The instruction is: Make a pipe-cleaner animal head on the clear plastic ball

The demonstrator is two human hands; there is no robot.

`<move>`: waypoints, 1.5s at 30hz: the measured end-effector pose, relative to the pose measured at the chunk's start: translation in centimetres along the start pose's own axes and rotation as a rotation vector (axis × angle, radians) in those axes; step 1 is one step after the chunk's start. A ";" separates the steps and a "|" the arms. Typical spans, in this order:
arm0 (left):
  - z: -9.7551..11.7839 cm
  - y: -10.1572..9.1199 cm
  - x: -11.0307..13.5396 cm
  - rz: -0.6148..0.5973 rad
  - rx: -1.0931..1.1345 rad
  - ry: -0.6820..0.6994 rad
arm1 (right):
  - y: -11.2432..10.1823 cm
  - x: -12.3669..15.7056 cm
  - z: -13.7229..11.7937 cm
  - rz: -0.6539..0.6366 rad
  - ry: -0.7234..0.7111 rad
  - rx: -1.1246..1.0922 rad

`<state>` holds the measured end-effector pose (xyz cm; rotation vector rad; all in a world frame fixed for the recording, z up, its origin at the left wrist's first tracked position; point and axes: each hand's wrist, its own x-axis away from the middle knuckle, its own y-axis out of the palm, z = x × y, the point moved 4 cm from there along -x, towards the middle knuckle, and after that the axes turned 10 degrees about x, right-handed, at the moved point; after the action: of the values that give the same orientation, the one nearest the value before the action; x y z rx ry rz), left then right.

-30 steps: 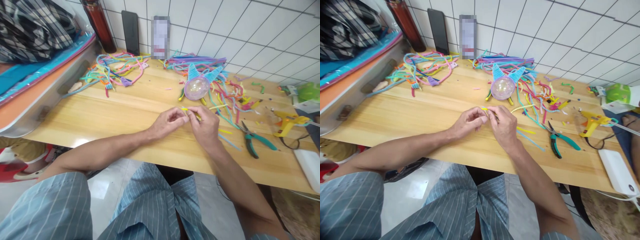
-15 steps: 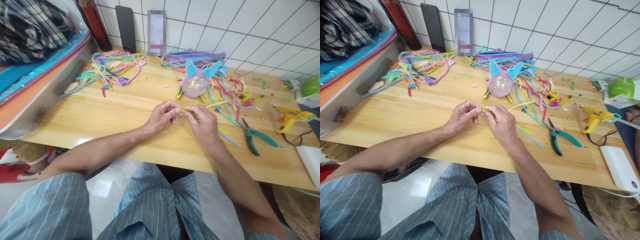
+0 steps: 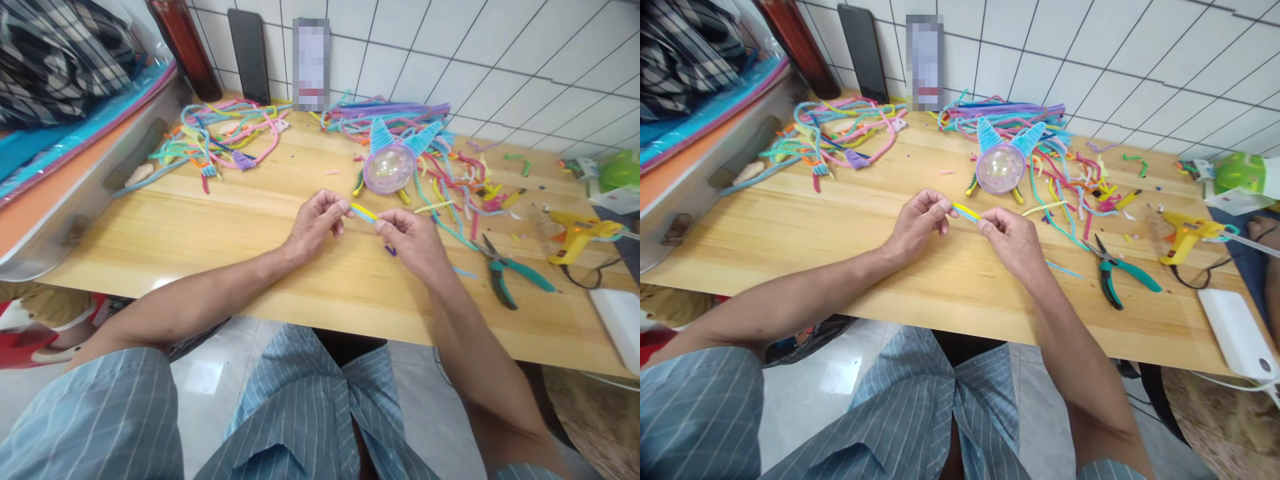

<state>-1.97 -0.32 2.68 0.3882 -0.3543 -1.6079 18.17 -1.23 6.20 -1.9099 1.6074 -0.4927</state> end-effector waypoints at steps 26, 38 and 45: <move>-1.1 -0.1 0.1 -0.035 0.121 -0.083 | 1.2 0.1 -0.5 -0.021 -0.023 -0.016; -0.9 -0.8 -0.4 0.119 0.164 -0.089 | 1.2 -0.5 0.3 -0.054 0.066 -0.125; -0.3 0.3 -0.1 -0.099 0.203 -0.133 | 1.4 -0.6 0.7 -0.175 0.196 -0.368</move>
<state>-1.55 -0.22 2.59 0.4598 -0.6106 -1.7045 17.42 -0.66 4.84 -2.3527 1.7592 -0.4947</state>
